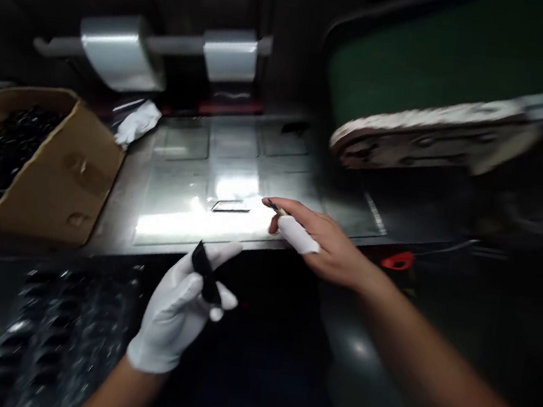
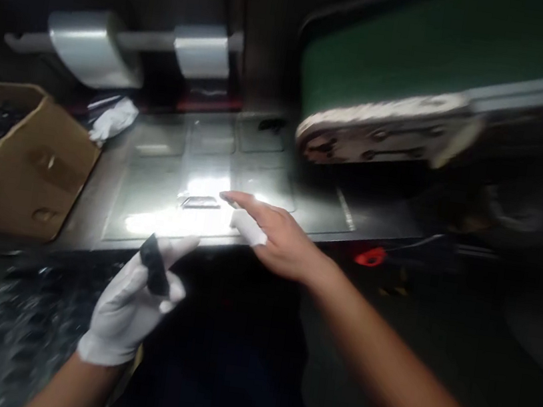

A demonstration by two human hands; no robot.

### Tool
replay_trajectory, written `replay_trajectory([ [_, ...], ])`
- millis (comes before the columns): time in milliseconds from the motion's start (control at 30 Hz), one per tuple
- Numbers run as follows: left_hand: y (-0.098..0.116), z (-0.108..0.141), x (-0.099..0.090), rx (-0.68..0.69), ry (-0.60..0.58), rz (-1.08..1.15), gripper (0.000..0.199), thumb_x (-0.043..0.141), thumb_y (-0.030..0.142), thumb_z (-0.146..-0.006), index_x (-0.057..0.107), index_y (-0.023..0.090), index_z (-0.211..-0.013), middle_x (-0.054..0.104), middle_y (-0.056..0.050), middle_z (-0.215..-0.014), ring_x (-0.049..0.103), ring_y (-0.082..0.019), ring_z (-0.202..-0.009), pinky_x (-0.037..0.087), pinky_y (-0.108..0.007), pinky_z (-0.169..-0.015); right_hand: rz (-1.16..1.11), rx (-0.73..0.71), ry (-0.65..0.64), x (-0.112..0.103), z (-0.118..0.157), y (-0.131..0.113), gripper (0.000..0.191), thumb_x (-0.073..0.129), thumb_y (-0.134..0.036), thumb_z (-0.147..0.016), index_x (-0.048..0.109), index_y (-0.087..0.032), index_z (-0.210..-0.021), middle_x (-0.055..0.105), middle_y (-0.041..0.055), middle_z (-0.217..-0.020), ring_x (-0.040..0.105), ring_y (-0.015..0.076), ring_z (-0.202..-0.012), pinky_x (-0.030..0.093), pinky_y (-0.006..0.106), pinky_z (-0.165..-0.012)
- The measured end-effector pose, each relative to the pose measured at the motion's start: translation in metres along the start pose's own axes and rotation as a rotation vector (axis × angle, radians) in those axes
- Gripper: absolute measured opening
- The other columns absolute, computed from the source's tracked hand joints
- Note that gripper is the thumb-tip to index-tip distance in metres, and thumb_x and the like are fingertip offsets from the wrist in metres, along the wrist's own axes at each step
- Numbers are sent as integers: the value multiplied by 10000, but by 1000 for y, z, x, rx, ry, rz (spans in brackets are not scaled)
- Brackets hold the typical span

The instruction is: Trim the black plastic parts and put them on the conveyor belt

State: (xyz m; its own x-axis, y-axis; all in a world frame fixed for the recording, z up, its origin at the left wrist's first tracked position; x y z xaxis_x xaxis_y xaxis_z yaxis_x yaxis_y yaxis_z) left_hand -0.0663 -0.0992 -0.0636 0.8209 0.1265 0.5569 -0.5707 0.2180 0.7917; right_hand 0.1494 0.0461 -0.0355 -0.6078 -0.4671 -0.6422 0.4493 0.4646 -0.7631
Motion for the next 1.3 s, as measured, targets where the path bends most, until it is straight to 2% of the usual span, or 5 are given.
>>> replay_trajectory([
  [233, -3, 5, -8, 71, -98, 113, 404, 674, 501, -1001, 742, 228, -1291, 753, -55, -698, 611, -114, -460, 482, -160, -445, -192, -171, -292, 39, 6, -59, 248, 589, -350, -1059, 710, -282, -1264, 787, 23, -1228, 747, 218, -1071, 558, 321, -882],
  [633, -3, 10, -10, 17, -126, 143, 431, 688, 500, -989, 719, 193, -1289, 762, -201, -1270, 638, -99, -462, 497, -190, -389, 42, -105, -475, 57, 3, -71, 643, 773, -694, -857, 618, -228, -1272, 758, 61, -1085, 711, 233, -824, 452, 307, -614],
  [933, -5, 10, -10, -28, -86, 93, 508, 697, 524, -983, 688, 157, -1334, 622, 4, -532, 536, -131, -393, 503, -231, -427, 227, -114, -416, 63, 8, -71, 574, 702, -660, -942, 613, -190, -1260, 706, 5, -849, 597, 177, -609, 371, 317, -536],
  [1167, 1, 5, -6, -32, -41, 141, 364, 762, 481, -943, 759, 238, -1212, 660, -169, -1476, 499, -25, -391, 391, -190, -333, 255, -166, -353, 70, 11, -74, 543, 559, -732, -994, 665, -199, -1009, 693, 6, -777, 621, 187, -605, 347, 329, -537],
  [1300, 2, 5, -5, -5, -60, 150, 337, 774, 455, -932, 770, 252, -1200, 736, -133, -1360, 532, -60, -402, 505, -239, -386, 276, -167, -324, 67, 12, -72, 605, 618, -746, -952, 653, -168, -1128, 725, 43, -864, 620, 193, -623, 331, 328, -527],
])
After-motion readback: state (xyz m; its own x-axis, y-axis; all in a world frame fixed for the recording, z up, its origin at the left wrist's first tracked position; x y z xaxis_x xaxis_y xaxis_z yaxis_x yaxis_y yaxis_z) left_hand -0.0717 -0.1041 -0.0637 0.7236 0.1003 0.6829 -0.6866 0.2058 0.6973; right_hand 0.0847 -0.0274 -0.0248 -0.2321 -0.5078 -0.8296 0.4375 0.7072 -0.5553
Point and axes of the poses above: each hand's wrist, its own z-axis away from the middle knuckle, its own x-axis out of the palm, y = z × x, the point moved 3 cm from there along -z, towards the middle knuckle
